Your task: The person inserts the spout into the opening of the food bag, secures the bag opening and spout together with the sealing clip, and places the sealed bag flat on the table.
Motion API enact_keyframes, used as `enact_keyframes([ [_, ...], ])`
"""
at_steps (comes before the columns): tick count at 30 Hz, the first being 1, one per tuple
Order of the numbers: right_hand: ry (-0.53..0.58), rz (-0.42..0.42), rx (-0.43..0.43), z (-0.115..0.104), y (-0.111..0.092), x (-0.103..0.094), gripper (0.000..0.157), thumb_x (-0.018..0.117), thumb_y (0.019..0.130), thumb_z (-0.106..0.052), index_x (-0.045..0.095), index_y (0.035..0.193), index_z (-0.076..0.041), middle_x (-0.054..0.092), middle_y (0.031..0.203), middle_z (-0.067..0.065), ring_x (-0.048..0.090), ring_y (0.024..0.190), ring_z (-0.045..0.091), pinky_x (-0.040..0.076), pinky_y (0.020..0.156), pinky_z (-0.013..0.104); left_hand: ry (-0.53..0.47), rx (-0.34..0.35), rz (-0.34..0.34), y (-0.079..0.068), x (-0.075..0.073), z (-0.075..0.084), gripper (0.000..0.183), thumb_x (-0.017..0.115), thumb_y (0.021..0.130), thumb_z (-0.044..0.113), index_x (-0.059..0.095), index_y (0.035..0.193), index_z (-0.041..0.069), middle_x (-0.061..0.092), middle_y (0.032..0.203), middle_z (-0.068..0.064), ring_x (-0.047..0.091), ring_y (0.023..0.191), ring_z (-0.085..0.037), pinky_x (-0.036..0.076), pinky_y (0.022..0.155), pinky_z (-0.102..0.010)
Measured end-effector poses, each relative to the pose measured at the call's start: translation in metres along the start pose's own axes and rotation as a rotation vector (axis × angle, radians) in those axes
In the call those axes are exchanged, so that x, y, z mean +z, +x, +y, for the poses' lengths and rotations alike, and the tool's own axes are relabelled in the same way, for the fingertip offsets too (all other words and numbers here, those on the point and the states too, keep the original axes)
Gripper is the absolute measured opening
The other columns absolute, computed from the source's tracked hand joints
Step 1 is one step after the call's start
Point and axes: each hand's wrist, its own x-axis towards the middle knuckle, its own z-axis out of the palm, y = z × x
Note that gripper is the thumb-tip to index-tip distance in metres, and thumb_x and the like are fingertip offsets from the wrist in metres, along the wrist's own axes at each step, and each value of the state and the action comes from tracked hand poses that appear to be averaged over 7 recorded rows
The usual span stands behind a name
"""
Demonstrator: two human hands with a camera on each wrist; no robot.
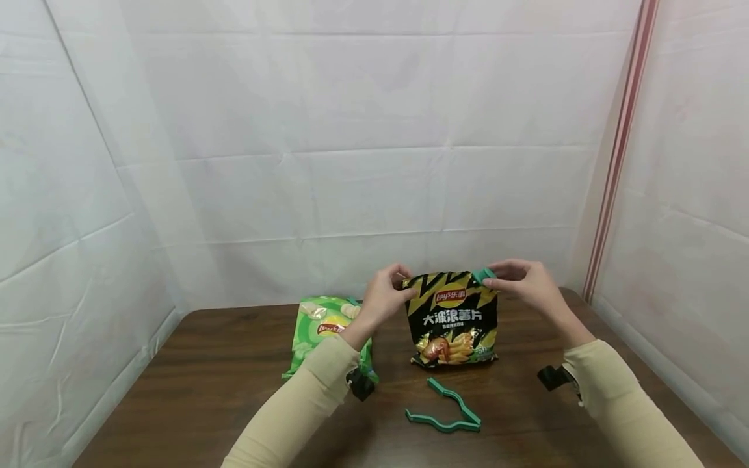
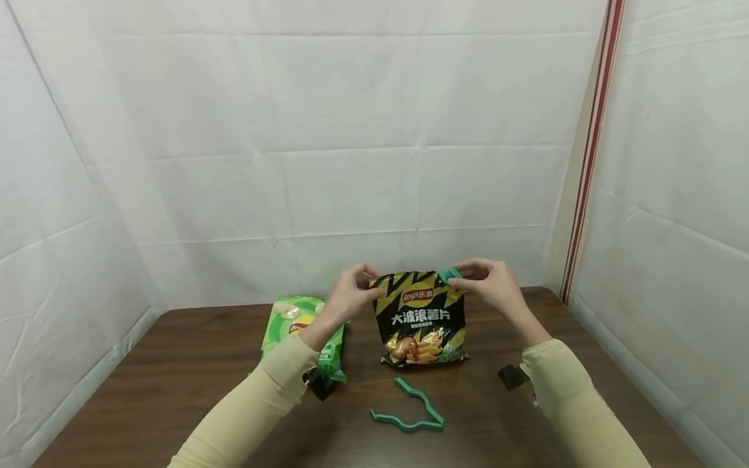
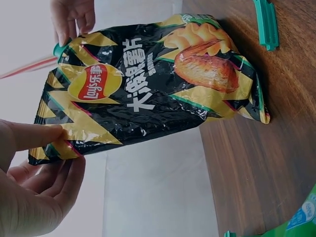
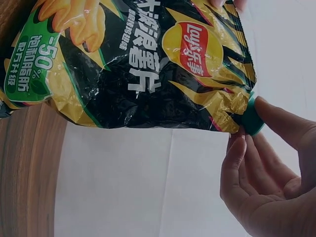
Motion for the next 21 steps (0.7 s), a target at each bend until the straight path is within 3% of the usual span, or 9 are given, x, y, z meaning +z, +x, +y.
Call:
enact_keyframes([
  [3, -0.006, 0.001, 0.001, -0.01, -0.005, -0.002, 0.046, 0.071, 0.084, -0.037, 0.064, 0.118, -0.007, 0.067, 0.11, 0.017, 0.066, 0.086, 0.009, 0.054, 0.07, 0.027, 0.041, 0.019, -0.015, 0.002, 0.0, 0.004, 0.02, 0.073, 0.082, 0.012, 0.066, 0.101, 0.01, 0.068, 0.109, -0.01, 0.062, 0.097, -0.025, 0.049, 0.079, -0.038],
  [12, -0.013, 0.003, -0.015, 0.003, 0.0, -0.001, 0.049, 0.073, 0.081, -0.042, 0.065, 0.117, -0.009, 0.068, 0.107, 0.015, 0.066, 0.084, 0.006, 0.054, 0.071, 0.028, 0.104, 0.023, -0.053, 0.008, 0.003, 0.014, 0.024, 0.075, 0.082, 0.016, 0.069, 0.104, 0.009, 0.068, 0.11, -0.009, 0.062, 0.103, -0.025, 0.053, 0.077, -0.035],
  [16, -0.034, 0.003, -0.011, 0.003, 0.001, -0.001, 0.05, 0.072, 0.081, -0.044, 0.065, 0.117, -0.01, 0.068, 0.108, 0.014, 0.066, 0.086, 0.009, 0.054, 0.072, 0.028, 0.114, 0.054, -0.065, 0.011, 0.005, 0.024, 0.024, 0.074, 0.082, 0.016, 0.07, 0.104, 0.009, 0.07, 0.106, -0.006, 0.064, 0.1, -0.022, 0.053, 0.074, -0.03],
  [21, -0.05, 0.006, 0.004, 0.003, 0.001, -0.002, 0.052, 0.073, 0.08, -0.046, 0.065, 0.117, -0.011, 0.069, 0.109, 0.013, 0.066, 0.089, 0.014, 0.053, 0.071, 0.029, 0.204, 0.108, -0.061, 0.015, 0.011, 0.041, 0.026, 0.074, 0.083, 0.018, 0.07, 0.108, 0.013, 0.07, 0.108, -0.004, 0.063, 0.103, -0.021, 0.052, 0.082, -0.032],
])
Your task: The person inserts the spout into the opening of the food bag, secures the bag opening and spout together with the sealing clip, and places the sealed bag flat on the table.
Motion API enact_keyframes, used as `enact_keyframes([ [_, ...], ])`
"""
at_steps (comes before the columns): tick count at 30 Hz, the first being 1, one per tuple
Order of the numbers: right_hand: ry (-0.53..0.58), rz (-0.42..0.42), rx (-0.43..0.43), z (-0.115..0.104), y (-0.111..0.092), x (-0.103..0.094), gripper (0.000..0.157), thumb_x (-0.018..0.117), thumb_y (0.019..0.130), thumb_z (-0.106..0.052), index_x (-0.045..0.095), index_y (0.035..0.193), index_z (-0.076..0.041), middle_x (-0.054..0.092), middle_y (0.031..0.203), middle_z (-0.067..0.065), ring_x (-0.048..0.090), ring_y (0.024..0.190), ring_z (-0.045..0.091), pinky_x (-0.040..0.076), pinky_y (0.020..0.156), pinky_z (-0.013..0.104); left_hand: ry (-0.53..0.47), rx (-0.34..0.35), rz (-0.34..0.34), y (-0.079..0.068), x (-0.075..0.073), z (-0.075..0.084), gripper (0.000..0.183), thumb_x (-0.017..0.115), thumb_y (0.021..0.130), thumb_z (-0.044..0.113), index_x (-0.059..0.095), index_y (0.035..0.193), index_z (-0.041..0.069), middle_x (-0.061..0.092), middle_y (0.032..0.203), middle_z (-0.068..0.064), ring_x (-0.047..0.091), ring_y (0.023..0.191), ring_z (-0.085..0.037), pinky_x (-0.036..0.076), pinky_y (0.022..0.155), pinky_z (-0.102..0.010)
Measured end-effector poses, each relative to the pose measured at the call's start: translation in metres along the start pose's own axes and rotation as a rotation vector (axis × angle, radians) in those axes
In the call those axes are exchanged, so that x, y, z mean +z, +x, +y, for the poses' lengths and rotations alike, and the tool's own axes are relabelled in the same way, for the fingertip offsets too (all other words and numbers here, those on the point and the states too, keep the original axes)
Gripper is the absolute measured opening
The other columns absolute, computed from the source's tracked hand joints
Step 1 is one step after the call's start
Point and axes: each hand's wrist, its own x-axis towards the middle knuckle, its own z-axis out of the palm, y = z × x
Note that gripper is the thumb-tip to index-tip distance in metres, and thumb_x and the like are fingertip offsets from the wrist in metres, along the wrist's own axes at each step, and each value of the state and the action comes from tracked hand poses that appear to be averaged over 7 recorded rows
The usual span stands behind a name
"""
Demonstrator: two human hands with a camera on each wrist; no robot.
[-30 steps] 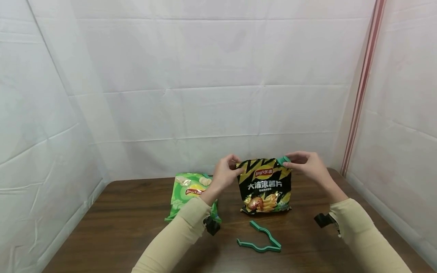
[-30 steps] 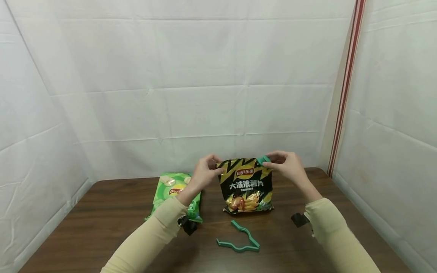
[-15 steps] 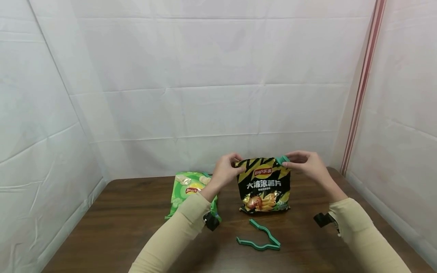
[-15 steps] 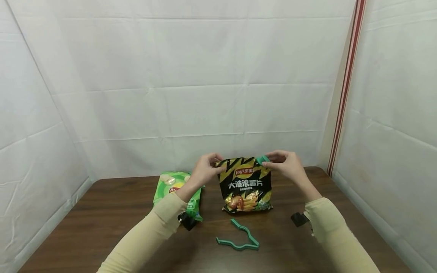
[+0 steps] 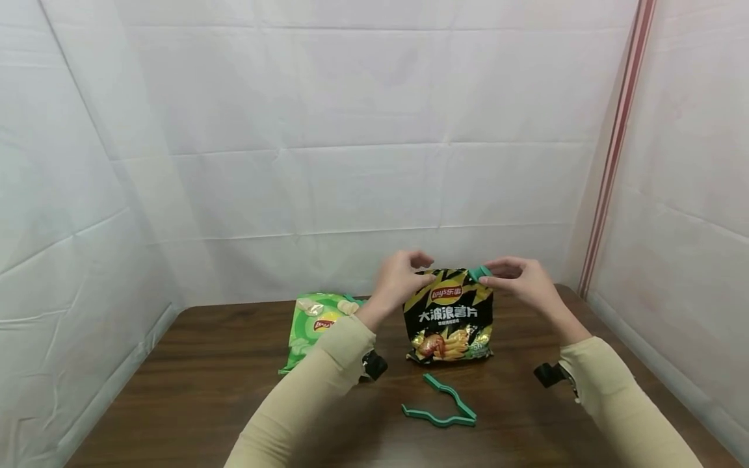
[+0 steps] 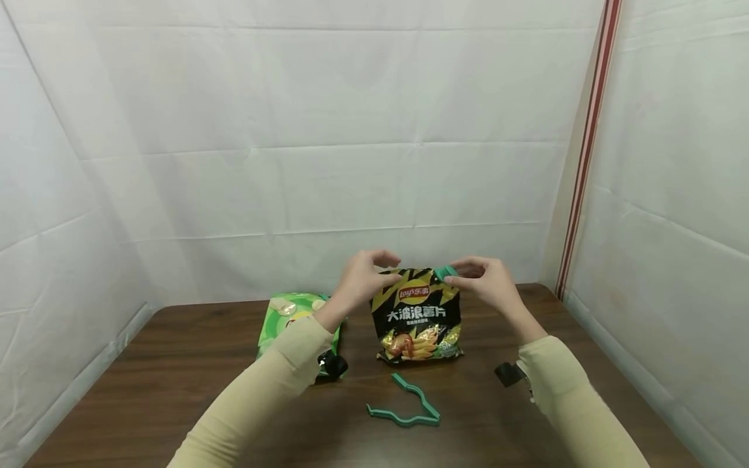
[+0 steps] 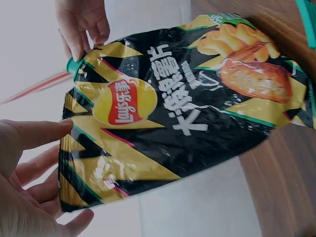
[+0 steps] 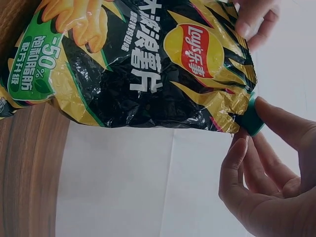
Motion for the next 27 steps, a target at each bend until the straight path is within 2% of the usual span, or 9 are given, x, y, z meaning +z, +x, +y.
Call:
enact_keyframes([
  [5, -0.017, 0.007, 0.006, -0.001, -0.002, -0.001, 0.053, 0.072, 0.079, -0.049, 0.065, 0.117, -0.012, 0.069, 0.109, 0.012, 0.066, 0.09, 0.013, 0.052, 0.073, 0.029, 0.046, 0.009, -0.028, 0.006, 0.006, 0.013, 0.029, 0.073, 0.084, 0.018, 0.069, 0.112, 0.013, 0.069, 0.112, -0.003, 0.062, 0.106, -0.021, 0.051, 0.086, -0.033],
  [9, -0.01, 0.005, 0.006, -0.002, -0.004, 0.0, 0.053, 0.072, 0.079, -0.049, 0.065, 0.117, -0.012, 0.069, 0.109, 0.012, 0.066, 0.09, 0.013, 0.052, 0.074, 0.03, 0.068, -0.001, -0.049, 0.01, 0.011, 0.017, 0.028, 0.072, 0.085, 0.019, 0.069, 0.112, 0.013, 0.068, 0.112, -0.003, 0.062, 0.107, -0.02, 0.051, 0.087, -0.033],
  [18, 0.023, -0.011, -0.002, -0.004, -0.006, 0.001, 0.052, 0.074, 0.079, -0.046, 0.066, 0.116, -0.011, 0.07, 0.107, 0.013, 0.067, 0.088, 0.011, 0.053, 0.075, 0.029, 0.19, 0.027, -0.134, 0.014, 0.018, 0.025, 0.023, 0.071, 0.086, 0.022, 0.071, 0.107, 0.012, 0.071, 0.107, -0.001, 0.065, 0.099, -0.016, 0.052, 0.081, -0.028],
  [22, 0.024, -0.013, -0.002, -0.005, -0.007, 0.001, 0.053, 0.074, 0.078, -0.047, 0.067, 0.116, -0.011, 0.07, 0.106, 0.013, 0.067, 0.087, 0.011, 0.053, 0.073, 0.028, 0.181, 0.004, -0.158, 0.014, 0.02, 0.026, 0.021, 0.072, 0.085, 0.023, 0.074, 0.103, 0.012, 0.072, 0.103, -0.001, 0.066, 0.096, -0.016, 0.053, 0.077, -0.028],
  [27, 0.035, -0.007, 0.006, -0.006, -0.005, 0.002, 0.054, 0.075, 0.077, -0.047, 0.068, 0.116, -0.011, 0.071, 0.106, 0.013, 0.067, 0.086, 0.011, 0.053, 0.071, 0.028, 0.16, -0.016, -0.153, 0.016, 0.024, 0.022, 0.022, 0.074, 0.083, 0.025, 0.075, 0.1, 0.012, 0.072, 0.103, -0.002, 0.066, 0.094, -0.016, 0.053, 0.076, -0.028],
])
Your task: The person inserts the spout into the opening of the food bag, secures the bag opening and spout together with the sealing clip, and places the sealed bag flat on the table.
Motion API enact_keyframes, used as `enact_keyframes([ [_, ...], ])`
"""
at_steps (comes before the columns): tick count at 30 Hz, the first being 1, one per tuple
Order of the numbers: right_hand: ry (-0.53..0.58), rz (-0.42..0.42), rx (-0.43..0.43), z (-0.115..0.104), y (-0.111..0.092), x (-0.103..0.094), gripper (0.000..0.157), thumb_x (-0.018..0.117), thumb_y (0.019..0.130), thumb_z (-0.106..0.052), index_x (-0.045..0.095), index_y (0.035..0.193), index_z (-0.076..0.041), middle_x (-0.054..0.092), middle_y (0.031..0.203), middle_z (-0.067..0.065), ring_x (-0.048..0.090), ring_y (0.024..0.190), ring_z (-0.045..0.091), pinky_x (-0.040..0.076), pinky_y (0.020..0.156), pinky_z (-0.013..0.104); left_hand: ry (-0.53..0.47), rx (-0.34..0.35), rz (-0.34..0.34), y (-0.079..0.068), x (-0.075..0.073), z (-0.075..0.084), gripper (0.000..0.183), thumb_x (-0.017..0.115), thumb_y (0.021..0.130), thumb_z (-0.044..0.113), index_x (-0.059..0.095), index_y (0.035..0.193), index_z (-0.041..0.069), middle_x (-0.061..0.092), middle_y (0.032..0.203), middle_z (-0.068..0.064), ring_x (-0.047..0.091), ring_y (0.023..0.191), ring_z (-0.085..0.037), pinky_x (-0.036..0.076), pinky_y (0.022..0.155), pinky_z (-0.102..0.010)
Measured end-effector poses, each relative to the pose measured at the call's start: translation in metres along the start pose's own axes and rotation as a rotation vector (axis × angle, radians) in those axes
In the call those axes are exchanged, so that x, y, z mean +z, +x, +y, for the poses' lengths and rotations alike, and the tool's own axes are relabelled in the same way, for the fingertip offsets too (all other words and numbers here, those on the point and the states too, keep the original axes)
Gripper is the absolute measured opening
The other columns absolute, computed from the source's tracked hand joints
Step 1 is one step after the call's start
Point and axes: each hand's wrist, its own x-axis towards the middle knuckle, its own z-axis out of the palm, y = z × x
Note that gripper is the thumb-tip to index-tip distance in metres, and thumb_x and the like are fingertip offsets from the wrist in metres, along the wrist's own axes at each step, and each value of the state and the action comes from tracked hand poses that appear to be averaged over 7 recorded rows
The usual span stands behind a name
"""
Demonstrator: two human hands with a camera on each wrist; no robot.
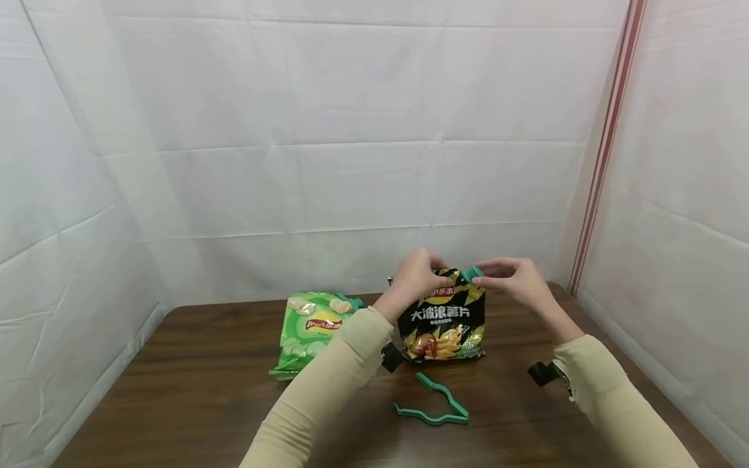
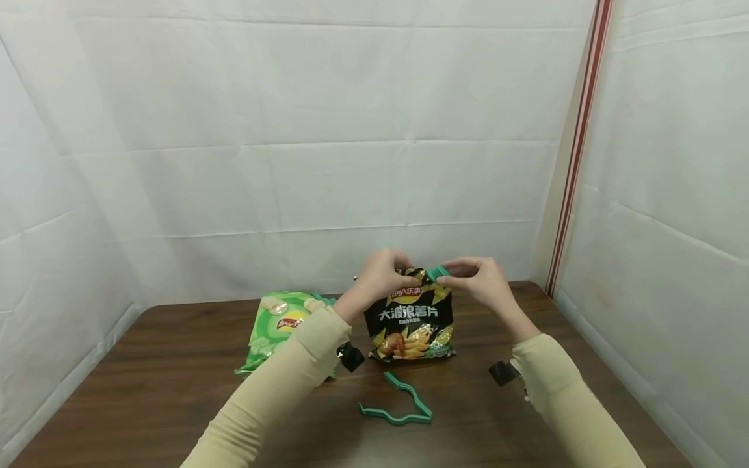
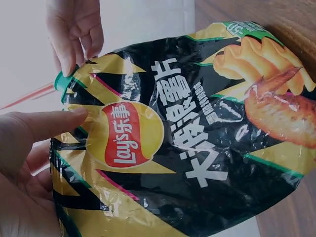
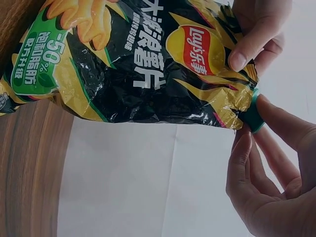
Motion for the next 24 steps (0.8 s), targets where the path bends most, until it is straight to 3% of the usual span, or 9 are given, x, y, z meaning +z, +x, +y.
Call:
enact_keyframes([
  [13, 0.031, 0.005, 0.006, 0.001, 0.0, 0.0, 0.053, 0.077, 0.075, -0.045, 0.069, 0.115, -0.009, 0.071, 0.104, 0.014, 0.07, 0.083, 0.009, 0.054, 0.071, 0.027, -0.112, 0.013, 0.045, -0.002, 0.009, -0.005, 0.02, 0.076, 0.081, 0.019, 0.076, 0.098, 0.009, 0.073, 0.098, -0.005, 0.066, 0.092, -0.019, 0.054, 0.075, -0.028],
  [24, 0.019, 0.01, 0.015, 0.002, 0.001, -0.002, 0.052, 0.077, 0.076, -0.044, 0.07, 0.115, -0.01, 0.072, 0.104, 0.013, 0.07, 0.085, 0.013, 0.053, 0.07, 0.028, -0.109, 0.012, 0.047, 0.0, 0.014, -0.008, 0.027, 0.077, 0.08, 0.025, 0.075, 0.102, 0.009, 0.072, 0.105, -0.006, 0.067, 0.092, -0.019, 0.054, 0.072, -0.026],
])
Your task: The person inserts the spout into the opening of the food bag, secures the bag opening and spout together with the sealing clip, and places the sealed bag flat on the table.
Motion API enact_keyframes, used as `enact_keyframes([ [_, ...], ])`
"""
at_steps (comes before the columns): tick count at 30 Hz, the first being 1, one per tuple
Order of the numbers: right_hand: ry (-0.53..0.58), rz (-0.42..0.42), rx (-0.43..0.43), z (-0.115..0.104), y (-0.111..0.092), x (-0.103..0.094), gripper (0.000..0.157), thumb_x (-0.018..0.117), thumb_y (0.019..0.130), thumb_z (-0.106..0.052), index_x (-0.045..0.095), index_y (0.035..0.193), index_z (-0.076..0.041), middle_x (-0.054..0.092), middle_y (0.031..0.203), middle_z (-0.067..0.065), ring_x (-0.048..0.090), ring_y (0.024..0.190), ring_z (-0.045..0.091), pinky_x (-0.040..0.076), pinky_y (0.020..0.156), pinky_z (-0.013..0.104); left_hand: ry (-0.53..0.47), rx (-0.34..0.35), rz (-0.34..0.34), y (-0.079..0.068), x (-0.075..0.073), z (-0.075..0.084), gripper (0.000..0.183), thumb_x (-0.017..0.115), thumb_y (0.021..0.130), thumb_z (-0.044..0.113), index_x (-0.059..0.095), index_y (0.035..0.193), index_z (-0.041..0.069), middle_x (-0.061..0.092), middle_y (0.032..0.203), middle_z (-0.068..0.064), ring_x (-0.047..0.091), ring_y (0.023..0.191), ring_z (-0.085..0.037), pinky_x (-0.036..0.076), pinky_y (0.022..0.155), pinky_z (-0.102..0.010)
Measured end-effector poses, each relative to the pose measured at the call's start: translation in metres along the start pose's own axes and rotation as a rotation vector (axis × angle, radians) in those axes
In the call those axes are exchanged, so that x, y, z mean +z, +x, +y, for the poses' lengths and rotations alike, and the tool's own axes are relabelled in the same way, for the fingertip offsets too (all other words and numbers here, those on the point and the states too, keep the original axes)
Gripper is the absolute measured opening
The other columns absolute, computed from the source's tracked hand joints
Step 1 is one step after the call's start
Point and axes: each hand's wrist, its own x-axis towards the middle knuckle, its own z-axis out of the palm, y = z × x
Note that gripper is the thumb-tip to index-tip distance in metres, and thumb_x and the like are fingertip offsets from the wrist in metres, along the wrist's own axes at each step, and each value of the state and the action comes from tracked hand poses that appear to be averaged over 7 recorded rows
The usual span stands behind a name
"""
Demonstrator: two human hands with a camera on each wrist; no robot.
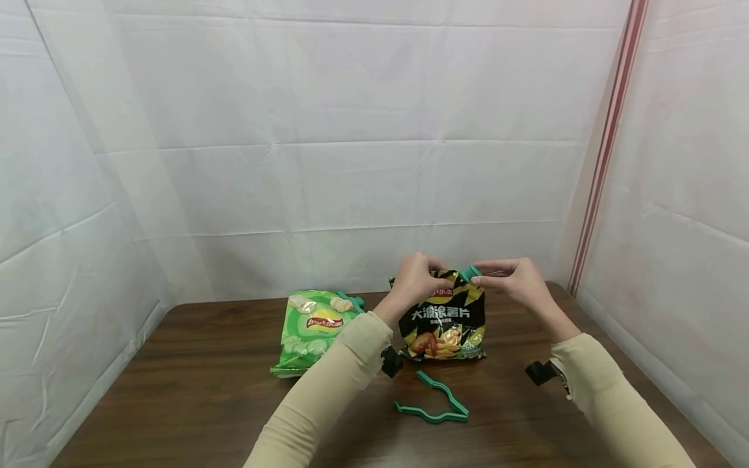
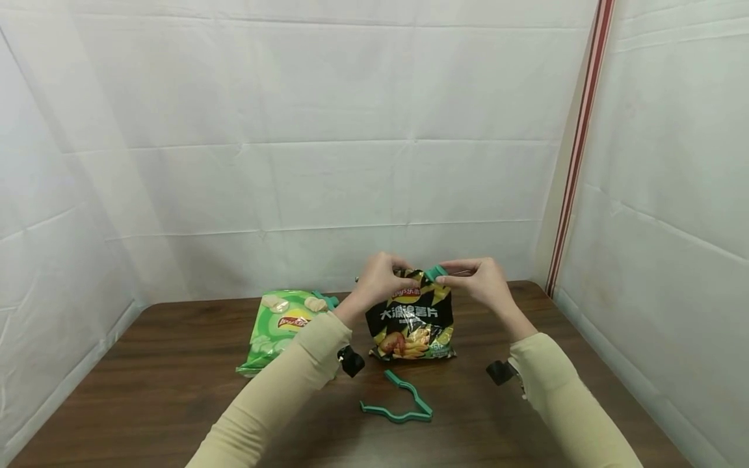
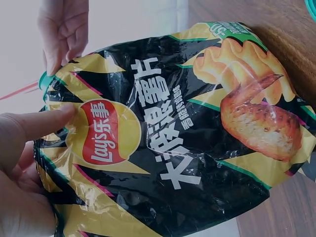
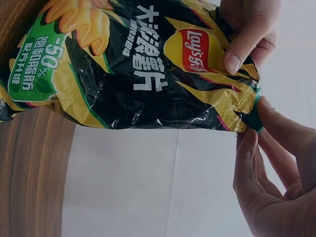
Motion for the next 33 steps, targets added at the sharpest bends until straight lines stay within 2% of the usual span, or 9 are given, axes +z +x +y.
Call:
enact_keyframes([
  [5, 0.005, -0.002, 0.016, 0.0, 0.003, 0.0, 0.054, 0.077, 0.075, -0.046, 0.069, 0.116, -0.011, 0.072, 0.104, 0.013, 0.07, 0.088, 0.022, 0.053, 0.072, 0.031, -0.006, -0.016, 0.012, -0.001, 0.001, -0.001, 0.029, 0.077, 0.08, 0.026, 0.074, 0.104, 0.009, 0.071, 0.108, -0.006, 0.067, 0.094, -0.019, 0.054, 0.076, -0.028],
  [8, 0.012, -0.006, 0.025, 0.001, 0.004, 0.0, 0.053, 0.077, 0.076, -0.045, 0.069, 0.117, -0.012, 0.071, 0.105, 0.013, 0.07, 0.087, 0.02, 0.053, 0.072, 0.031, 0.009, -0.018, 0.025, -0.001, 0.002, -0.001, 0.027, 0.077, 0.08, 0.026, 0.075, 0.102, 0.011, 0.072, 0.105, -0.005, 0.067, 0.087, -0.016, 0.053, 0.074, -0.027],
  [14, 0.053, -0.044, 0.045, 0.002, 0.005, 0.0, 0.052, 0.076, 0.078, -0.04, 0.067, 0.12, -0.01, 0.07, 0.109, 0.015, 0.07, 0.084, 0.015, 0.055, 0.073, 0.032, 0.04, -0.011, 0.048, -0.002, 0.009, -0.003, 0.02, 0.078, 0.079, 0.026, 0.076, 0.096, 0.014, 0.073, 0.093, 0.0, 0.065, 0.074, -0.011, 0.051, 0.065, -0.023],
  [19, 0.054, -0.031, 0.05, 0.002, 0.005, -0.001, 0.051, 0.077, 0.078, -0.039, 0.067, 0.119, -0.011, 0.07, 0.107, 0.015, 0.07, 0.083, 0.016, 0.055, 0.071, 0.033, 0.008, -0.018, 0.048, 0.0, 0.012, -0.004, 0.024, 0.077, 0.08, 0.028, 0.075, 0.099, 0.015, 0.073, 0.093, 0.0, 0.063, 0.067, -0.01, 0.049, 0.059, -0.022],
  [26, 0.053, -0.035, 0.049, 0.001, 0.004, 0.001, 0.051, 0.077, 0.077, -0.04, 0.068, 0.118, -0.011, 0.071, 0.106, 0.013, 0.07, 0.083, 0.016, 0.055, 0.07, 0.031, -0.013, -0.016, 0.05, -0.003, 0.011, -0.004, 0.017, 0.076, 0.081, 0.026, 0.077, 0.093, 0.015, 0.073, 0.08, 0.001, 0.058, 0.058, -0.006, 0.045, 0.05, -0.021],
  [33, 0.038, -0.048, 0.057, 0.001, 0.003, -0.001, 0.049, 0.075, 0.08, -0.039, 0.067, 0.119, -0.011, 0.071, 0.107, 0.013, 0.07, 0.09, 0.023, 0.054, 0.072, 0.032, -0.012, 0.018, 0.084, -0.005, 0.013, -0.006, 0.016, 0.075, 0.081, 0.026, 0.077, 0.092, 0.015, 0.071, 0.07, 0.003, 0.048, 0.042, -0.007, 0.036, 0.039, -0.021],
])
